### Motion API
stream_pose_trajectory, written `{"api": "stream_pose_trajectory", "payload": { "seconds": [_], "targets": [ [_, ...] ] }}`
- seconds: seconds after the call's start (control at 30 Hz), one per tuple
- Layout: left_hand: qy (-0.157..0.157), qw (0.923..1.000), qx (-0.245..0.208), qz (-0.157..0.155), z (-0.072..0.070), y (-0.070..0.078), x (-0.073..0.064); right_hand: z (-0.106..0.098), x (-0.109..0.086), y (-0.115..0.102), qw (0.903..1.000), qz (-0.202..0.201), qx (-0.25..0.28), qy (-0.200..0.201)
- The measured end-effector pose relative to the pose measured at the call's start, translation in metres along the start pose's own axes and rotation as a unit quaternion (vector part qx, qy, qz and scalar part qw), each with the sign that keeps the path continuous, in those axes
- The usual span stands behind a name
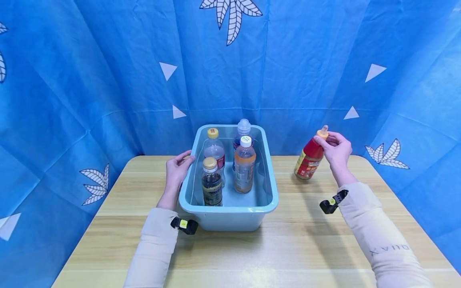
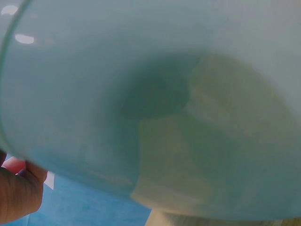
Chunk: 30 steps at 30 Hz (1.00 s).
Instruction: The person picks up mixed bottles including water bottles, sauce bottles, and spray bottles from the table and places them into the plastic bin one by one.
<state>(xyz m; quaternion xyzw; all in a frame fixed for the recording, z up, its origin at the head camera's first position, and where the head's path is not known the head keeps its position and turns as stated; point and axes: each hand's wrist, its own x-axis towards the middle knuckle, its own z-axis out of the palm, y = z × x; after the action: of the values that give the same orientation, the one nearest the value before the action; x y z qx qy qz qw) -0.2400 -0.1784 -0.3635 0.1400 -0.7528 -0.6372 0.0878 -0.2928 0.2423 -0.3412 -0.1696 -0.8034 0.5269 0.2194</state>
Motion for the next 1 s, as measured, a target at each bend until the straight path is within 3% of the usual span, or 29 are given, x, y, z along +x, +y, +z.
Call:
{"api": "stream_pose_trajectory", "payload": {
  "seconds": [0.27,0.53,1.0],
  "targets": [
    [-0.002,1.0,0.003,-0.006,-0.001,0.0,-0.001,-0.006,-0.016,-0.017,0.9987,-0.027,0.038,-0.023],
    [-0.004,0.9999,0.002,-0.009,-0.001,0.001,-0.001,-0.016,-0.032,-0.038,0.9955,-0.032,0.053,-0.072],
    [-0.003,1.0,0.007,-0.001,0.0,0.001,0.0,-0.034,-0.053,-0.074,0.9856,-0.103,0.07,-0.114]
  ]
}}
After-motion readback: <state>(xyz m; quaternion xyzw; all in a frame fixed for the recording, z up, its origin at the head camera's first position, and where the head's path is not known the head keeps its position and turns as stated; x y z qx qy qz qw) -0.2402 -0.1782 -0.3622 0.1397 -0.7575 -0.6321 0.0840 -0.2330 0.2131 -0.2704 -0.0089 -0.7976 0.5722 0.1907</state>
